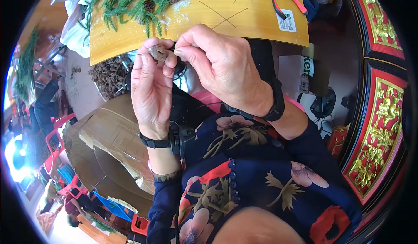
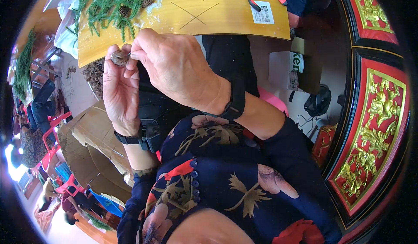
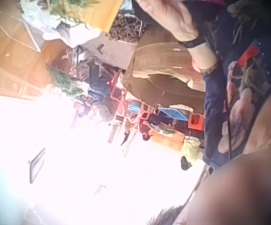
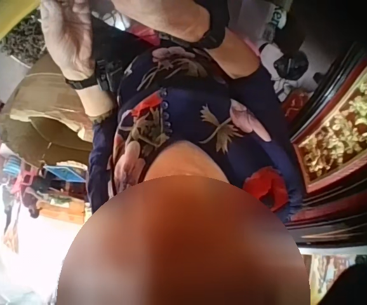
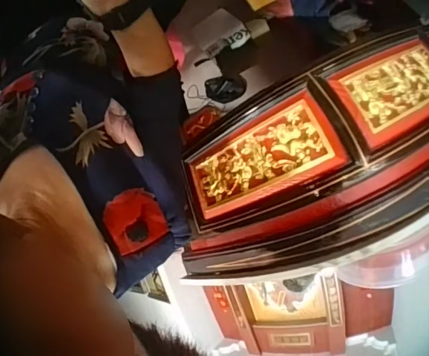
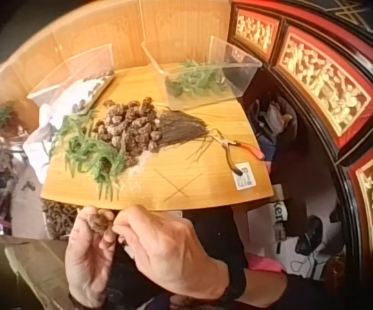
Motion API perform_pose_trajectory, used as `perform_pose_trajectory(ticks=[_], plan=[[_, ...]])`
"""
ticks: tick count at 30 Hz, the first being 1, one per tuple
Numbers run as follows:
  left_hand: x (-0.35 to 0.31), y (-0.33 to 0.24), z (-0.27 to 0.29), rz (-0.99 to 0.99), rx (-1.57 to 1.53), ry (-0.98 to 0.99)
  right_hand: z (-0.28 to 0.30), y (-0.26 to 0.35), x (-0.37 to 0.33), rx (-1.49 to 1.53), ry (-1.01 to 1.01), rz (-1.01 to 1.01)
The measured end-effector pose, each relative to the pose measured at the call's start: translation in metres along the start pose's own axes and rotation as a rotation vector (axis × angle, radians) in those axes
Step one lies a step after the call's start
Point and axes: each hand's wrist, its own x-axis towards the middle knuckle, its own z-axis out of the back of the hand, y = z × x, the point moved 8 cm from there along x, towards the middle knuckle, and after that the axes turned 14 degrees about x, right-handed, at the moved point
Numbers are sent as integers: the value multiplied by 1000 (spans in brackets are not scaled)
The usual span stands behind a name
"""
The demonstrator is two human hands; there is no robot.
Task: Assembling decorative items by trimming and attaching small pine branches to cones.
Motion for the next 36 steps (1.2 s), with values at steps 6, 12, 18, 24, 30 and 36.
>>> perform_pose_trajectory(ticks=[6,12,18,24,30,36], plan=[[-2,5,4,23,95,-24,-2,-4,-1,37,19,4],[-4,5,3,17,12,22,2,-6,3,96,64,9],[-4,3,2,4,106,-6,5,-5,4,92,51,6],[-4,4,-2,15,136,27,6,-12,4,117,77,-43],[-4,4,-6,29,182,-1,7,-10,5,108,92,-32],[-3,7,-5,67,226,11,10,-11,5,86,112,-25]])
